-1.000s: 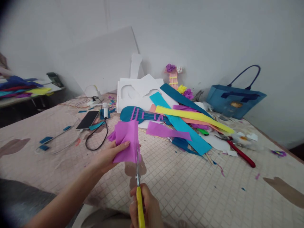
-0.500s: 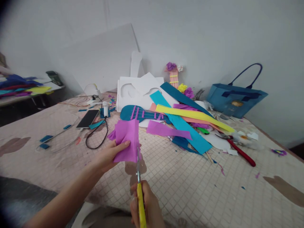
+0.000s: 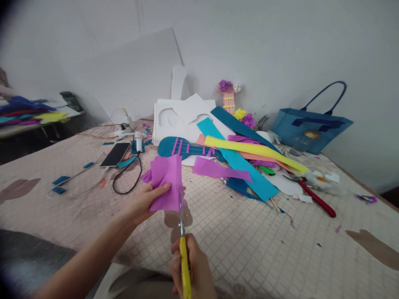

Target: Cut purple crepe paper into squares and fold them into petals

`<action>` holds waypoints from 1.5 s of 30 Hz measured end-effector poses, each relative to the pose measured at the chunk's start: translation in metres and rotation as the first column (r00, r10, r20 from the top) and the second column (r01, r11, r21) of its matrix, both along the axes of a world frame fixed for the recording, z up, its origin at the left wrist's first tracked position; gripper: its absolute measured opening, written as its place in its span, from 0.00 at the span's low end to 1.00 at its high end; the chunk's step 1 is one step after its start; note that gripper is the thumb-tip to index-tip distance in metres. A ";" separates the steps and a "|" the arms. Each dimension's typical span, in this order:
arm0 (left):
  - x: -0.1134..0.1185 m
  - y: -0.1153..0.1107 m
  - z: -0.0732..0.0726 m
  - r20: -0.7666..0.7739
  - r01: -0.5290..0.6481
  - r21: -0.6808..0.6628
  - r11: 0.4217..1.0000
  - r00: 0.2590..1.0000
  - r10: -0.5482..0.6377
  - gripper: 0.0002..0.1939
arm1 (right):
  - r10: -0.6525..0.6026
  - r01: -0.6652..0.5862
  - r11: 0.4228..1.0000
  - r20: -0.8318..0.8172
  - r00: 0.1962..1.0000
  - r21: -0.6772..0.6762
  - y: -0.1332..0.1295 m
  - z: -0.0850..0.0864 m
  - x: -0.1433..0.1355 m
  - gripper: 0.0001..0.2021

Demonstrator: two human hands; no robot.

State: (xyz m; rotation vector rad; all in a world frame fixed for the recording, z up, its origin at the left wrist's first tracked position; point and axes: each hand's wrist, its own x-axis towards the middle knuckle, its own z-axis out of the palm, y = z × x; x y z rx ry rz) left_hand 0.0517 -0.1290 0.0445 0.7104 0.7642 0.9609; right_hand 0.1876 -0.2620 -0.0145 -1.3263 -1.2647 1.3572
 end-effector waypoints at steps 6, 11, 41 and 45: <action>0.001 -0.001 -0.001 0.016 -0.003 -0.005 1.000 1.000 0.003 0.17 | 0.001 -0.001 1.000 -0.006 1.000 0.007 0.001 -0.008 -0.001 0.29; 0.000 0.000 -0.004 0.018 -0.008 0.000 1.000 1.000 0.008 0.16 | 0.015 -0.015 1.000 -0.012 1.000 -0.004 0.000 -0.012 -0.001 0.31; 0.003 -0.002 -0.007 0.049 -0.004 -0.028 1.000 0.999 0.005 0.15 | -0.007 -0.004 0.995 -0.107 0.994 -0.101 -0.004 -0.022 -0.011 0.31; 0.002 -0.001 -0.009 0.043 -0.015 -0.034 0.999 0.999 0.017 0.14 | 0.016 -0.022 0.997 -0.089 0.996 -0.069 -0.002 -0.011 -0.003 0.31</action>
